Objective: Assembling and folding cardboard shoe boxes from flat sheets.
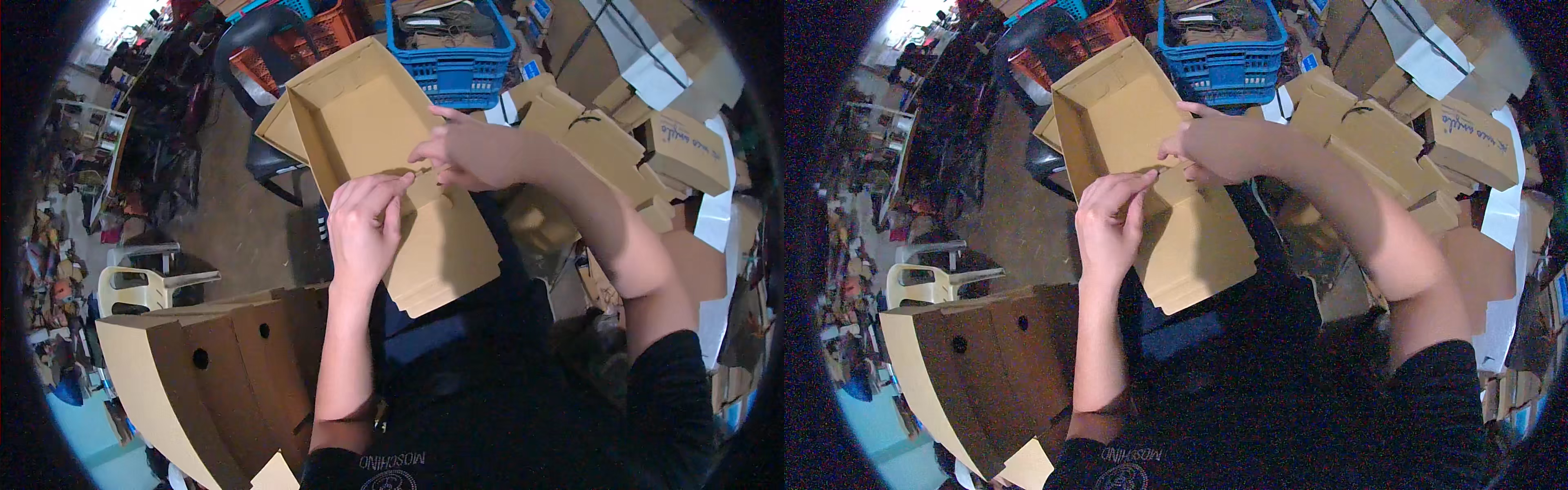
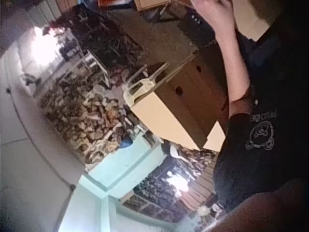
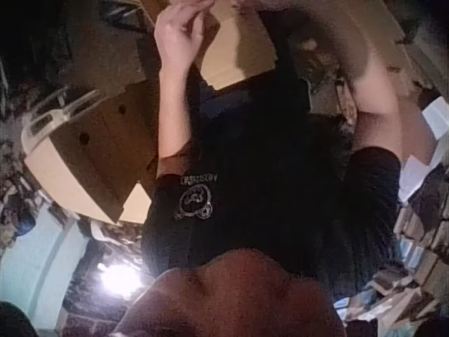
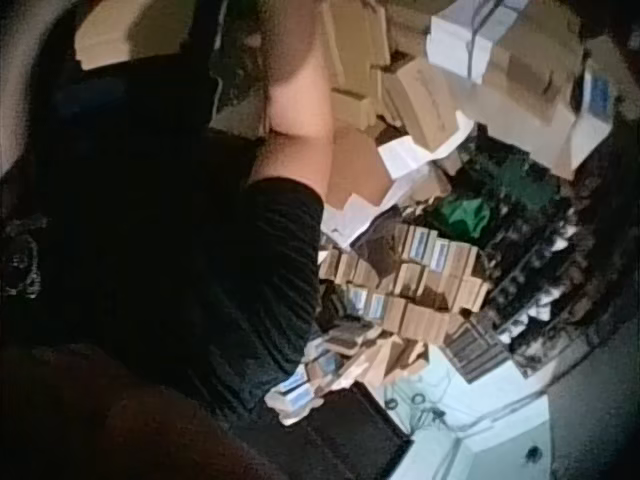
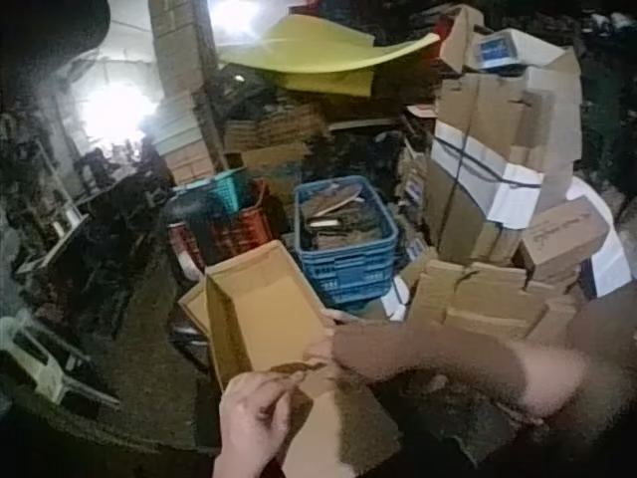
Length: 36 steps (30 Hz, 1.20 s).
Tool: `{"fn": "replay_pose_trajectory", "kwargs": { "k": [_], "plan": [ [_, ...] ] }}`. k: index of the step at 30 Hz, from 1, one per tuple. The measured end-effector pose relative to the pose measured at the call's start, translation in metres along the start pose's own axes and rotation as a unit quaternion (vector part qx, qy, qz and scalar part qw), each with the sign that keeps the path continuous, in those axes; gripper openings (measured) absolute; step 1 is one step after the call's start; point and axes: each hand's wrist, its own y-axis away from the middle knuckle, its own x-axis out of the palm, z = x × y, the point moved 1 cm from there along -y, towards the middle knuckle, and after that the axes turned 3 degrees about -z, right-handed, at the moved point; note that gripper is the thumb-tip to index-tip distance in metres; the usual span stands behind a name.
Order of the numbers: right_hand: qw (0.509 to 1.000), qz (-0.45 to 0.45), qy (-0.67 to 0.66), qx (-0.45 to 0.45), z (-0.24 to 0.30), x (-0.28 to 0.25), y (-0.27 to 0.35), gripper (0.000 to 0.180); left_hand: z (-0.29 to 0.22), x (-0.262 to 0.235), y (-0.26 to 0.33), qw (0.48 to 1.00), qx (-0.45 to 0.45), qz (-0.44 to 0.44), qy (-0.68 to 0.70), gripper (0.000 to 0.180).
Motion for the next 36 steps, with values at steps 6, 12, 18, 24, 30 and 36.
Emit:
{"fn": "replay_pose_trajectory", "kwargs": {
  "k": [6, 12, 18, 24, 30, 36],
  "plan": [
    [0.972, -0.230, 0.018, 0.033, 0.044, -0.024, 0.019, 0.040, 0.000, 0.000, 0.002, 1.000, 0.001, -0.002, -0.004, 0.024],
    [0.828, -0.428, -0.177, 0.316, 0.066, 0.056, 0.060, 0.031, -0.003, 0.001, 0.000, 1.000, 0.007, 0.001, 0.009, 0.022],
    [0.828, -0.324, -0.110, 0.444, 0.058, 0.100, 0.047, 0.062, -0.003, 0.001, 0.002, 1.000, 0.017, 0.006, 0.008, 0.023],
    [0.864, -0.312, -0.154, 0.365, 0.027, 0.104, 0.064, 0.047, -0.001, -0.001, 0.004, 1.000, 0.021, 0.004, 0.003, 0.023],
    [0.759, -0.297, -0.431, 0.387, 0.015, 0.096, 0.127, 0.023, -0.002, -0.008, 0.003, 1.000, 0.014, 0.007, 0.004, 0.023],
    [0.888, -0.204, 0.043, 0.410, 0.034, 0.062, 0.175, 0.039, -0.003, -0.011, 0.000, 1.000, 0.018, 0.014, 0.015, 0.022]
  ]
}}
